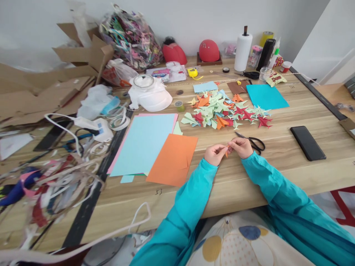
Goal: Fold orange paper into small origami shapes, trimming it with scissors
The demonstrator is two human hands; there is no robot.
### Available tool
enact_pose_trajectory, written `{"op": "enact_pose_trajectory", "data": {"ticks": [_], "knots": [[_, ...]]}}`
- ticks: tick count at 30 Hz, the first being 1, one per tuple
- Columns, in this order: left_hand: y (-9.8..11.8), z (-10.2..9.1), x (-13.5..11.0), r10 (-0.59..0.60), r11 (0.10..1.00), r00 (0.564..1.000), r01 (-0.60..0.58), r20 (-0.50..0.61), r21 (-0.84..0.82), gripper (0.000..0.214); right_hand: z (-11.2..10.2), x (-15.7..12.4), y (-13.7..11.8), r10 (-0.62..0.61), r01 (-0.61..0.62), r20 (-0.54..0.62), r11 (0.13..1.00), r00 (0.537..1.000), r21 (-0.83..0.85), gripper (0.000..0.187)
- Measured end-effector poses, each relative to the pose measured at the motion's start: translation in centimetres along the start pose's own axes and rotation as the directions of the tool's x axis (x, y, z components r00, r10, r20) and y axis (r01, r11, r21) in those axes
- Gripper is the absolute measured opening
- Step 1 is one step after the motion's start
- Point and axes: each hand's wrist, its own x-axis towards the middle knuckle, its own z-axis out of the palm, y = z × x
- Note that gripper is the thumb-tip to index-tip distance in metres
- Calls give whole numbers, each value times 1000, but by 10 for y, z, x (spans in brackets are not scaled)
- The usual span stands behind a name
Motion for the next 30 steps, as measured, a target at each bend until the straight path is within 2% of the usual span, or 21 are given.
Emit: {"op": "enact_pose_trajectory", "data": {"ticks": [6,9,14,21,30], "knots": [[4,-2,2,52,999,994,-51,-97,13,26,-6,4,1,-81,86,-109,995,991,48,25],[4,-5,2,112,992,990,-106,-86,72,23,-5,3,2,-132,135,-54,989,990,66,20],[3,-7,3,193,970,980,-184,-42,157,18,-3,2,0,-206,206,0,978,978,-1,15],[3,-7,2,210,965,977,-203,-28,168,16,-4,3,-1,-230,231,16,973,973,-31,13],[-1,-6,2,215,963,975,-201,-61,181,17,-3,4,-3,-195,196,15,980,981,-44,18]]}}
